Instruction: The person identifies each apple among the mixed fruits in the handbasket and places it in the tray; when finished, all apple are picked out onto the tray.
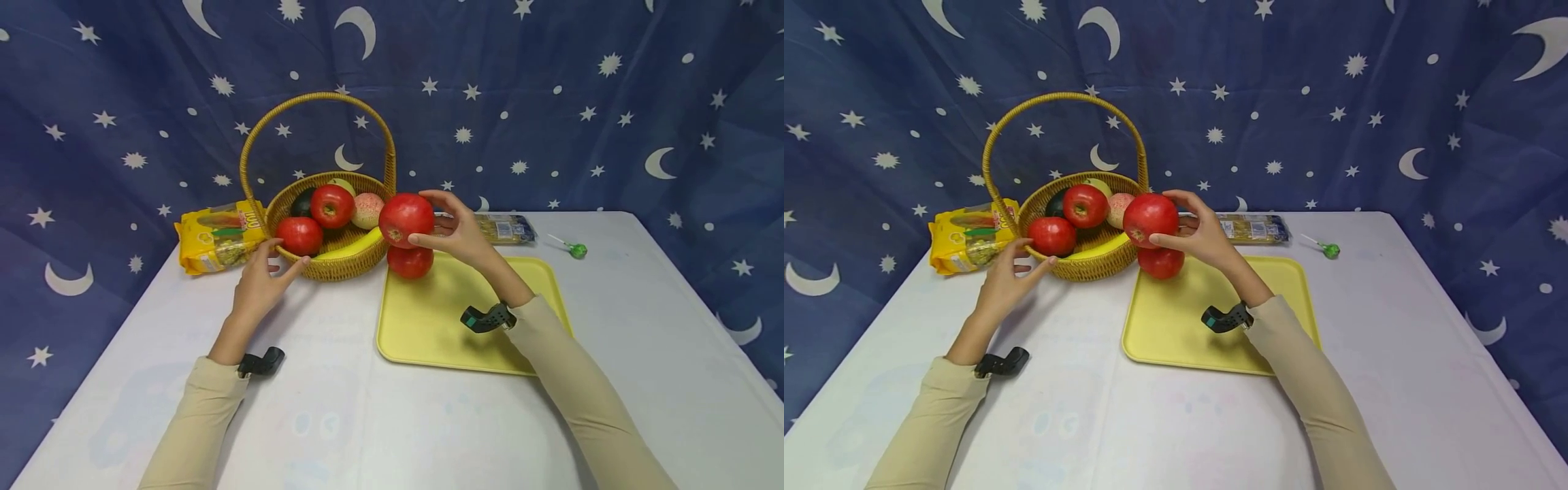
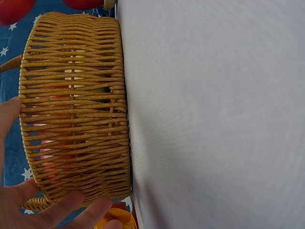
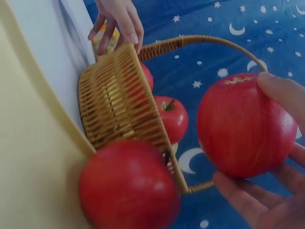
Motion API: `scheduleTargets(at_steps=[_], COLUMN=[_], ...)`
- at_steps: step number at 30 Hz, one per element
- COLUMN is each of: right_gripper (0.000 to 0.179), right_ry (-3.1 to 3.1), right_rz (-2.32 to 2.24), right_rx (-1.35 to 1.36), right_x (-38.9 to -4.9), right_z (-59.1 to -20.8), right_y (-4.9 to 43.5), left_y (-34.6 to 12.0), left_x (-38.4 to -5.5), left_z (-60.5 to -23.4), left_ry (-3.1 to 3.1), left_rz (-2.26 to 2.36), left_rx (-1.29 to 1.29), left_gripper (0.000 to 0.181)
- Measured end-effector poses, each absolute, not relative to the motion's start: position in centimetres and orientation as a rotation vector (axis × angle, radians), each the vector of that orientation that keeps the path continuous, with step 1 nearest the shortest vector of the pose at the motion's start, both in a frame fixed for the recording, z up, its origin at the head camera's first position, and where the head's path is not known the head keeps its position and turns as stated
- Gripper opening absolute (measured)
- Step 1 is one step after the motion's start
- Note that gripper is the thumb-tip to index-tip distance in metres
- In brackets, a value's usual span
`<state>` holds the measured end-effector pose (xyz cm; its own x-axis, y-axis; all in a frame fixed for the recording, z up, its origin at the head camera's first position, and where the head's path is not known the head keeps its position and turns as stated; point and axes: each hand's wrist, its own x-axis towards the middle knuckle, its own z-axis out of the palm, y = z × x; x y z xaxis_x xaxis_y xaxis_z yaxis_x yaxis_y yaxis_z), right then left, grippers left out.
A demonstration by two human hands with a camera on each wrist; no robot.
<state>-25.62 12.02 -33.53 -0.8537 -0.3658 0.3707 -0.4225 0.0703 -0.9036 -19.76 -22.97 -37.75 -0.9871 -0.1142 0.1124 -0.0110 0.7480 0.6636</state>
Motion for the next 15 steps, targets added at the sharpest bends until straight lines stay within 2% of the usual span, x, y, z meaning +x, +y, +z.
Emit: scheduleTargets(at_steps=[15], right_gripper=[0.071], right_ry=[-2.356], right_rz=[1.896], right_rx=[0.745], right_x=[-25.4], right_z=[-34.3], right_y=[15.3], left_y=[-22.8], left_x=[-19.7], left_z=[-37.7], left_ry=[-2.798], left_rz=[-1.061], left_rx=[0.099], left_gripper=[0.086])
